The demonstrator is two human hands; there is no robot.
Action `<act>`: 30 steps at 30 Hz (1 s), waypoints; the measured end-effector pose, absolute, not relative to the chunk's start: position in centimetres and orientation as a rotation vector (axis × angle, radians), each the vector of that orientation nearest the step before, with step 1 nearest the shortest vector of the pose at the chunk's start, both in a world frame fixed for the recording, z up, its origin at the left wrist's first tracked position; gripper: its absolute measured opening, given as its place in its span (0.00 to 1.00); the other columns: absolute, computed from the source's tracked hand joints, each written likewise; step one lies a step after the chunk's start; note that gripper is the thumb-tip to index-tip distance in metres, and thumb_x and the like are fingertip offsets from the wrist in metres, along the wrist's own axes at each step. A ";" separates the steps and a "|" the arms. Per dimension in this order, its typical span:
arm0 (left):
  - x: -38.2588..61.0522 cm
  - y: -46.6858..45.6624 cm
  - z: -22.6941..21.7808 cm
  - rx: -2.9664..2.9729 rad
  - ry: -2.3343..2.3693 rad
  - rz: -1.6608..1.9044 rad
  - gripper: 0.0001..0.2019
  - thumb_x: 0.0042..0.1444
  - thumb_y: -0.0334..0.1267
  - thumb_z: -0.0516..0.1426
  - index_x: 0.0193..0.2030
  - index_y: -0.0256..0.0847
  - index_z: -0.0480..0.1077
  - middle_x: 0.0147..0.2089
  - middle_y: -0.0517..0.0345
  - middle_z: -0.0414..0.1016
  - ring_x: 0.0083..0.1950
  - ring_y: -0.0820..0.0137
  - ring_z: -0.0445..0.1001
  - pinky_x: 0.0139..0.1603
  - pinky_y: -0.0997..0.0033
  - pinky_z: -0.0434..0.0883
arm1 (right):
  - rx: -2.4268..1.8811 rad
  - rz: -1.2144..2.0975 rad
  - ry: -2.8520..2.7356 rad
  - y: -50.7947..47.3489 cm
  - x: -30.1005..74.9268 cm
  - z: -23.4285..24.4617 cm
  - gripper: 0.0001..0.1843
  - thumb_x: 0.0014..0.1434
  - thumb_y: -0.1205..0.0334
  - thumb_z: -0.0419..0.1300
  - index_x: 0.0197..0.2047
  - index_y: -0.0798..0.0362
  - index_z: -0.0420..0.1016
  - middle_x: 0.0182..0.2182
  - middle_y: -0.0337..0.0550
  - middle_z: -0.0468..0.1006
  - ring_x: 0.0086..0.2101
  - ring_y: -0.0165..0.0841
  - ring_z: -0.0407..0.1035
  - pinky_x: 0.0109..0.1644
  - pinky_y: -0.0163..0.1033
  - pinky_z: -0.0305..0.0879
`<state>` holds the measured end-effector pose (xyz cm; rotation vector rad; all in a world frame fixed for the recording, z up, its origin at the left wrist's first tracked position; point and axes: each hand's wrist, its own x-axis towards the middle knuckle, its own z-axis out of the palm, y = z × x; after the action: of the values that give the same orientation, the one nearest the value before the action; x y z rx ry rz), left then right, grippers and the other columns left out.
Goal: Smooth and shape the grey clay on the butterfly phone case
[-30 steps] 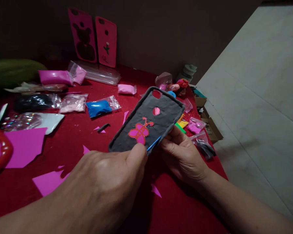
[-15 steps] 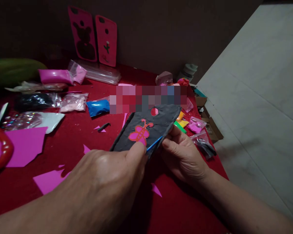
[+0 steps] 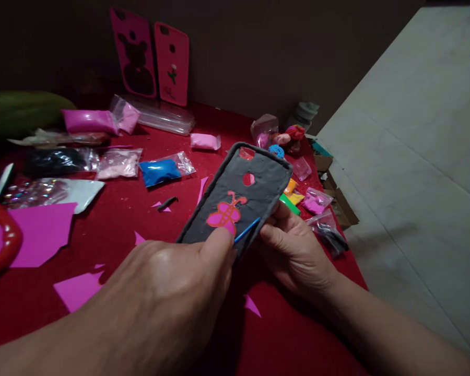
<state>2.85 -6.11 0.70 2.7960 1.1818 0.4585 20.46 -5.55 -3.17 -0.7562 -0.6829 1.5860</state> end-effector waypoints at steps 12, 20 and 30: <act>3.1 -6.2 0.7 2.711 1.190 0.631 0.12 0.53 0.23 0.44 0.31 0.43 0.61 0.14 0.70 0.57 0.11 0.77 0.57 0.14 0.78 0.50 | -0.792 1.565 -0.708 -5.5 20.4 -3.0 0.14 0.45 0.72 0.69 0.34 0.46 0.75 0.31 0.32 0.78 0.33 0.29 0.72 0.47 0.37 0.70; 3.4 -6.2 0.7 2.726 1.153 0.396 0.13 0.55 0.22 0.43 0.27 0.44 0.56 0.14 0.70 0.53 0.11 0.76 0.55 0.15 0.74 0.47 | -0.813 1.553 -0.709 -5.6 20.3 -3.1 0.14 0.45 0.72 0.68 0.34 0.46 0.76 0.31 0.33 0.80 0.33 0.29 0.73 0.43 0.36 0.71; 3.5 -5.9 1.2 2.693 1.189 0.496 0.13 0.55 0.24 0.43 0.34 0.44 0.64 0.15 0.69 0.55 0.11 0.75 0.56 0.15 0.73 0.44 | -0.812 1.652 -0.755 -5.7 20.5 -3.2 0.17 0.46 0.72 0.68 0.39 0.46 0.73 0.33 0.33 0.79 0.35 0.30 0.74 0.46 0.38 0.71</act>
<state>3.51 -5.87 1.16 2.6934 1.1886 0.4961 20.52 -5.67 -3.17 -0.8117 -0.7550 1.6522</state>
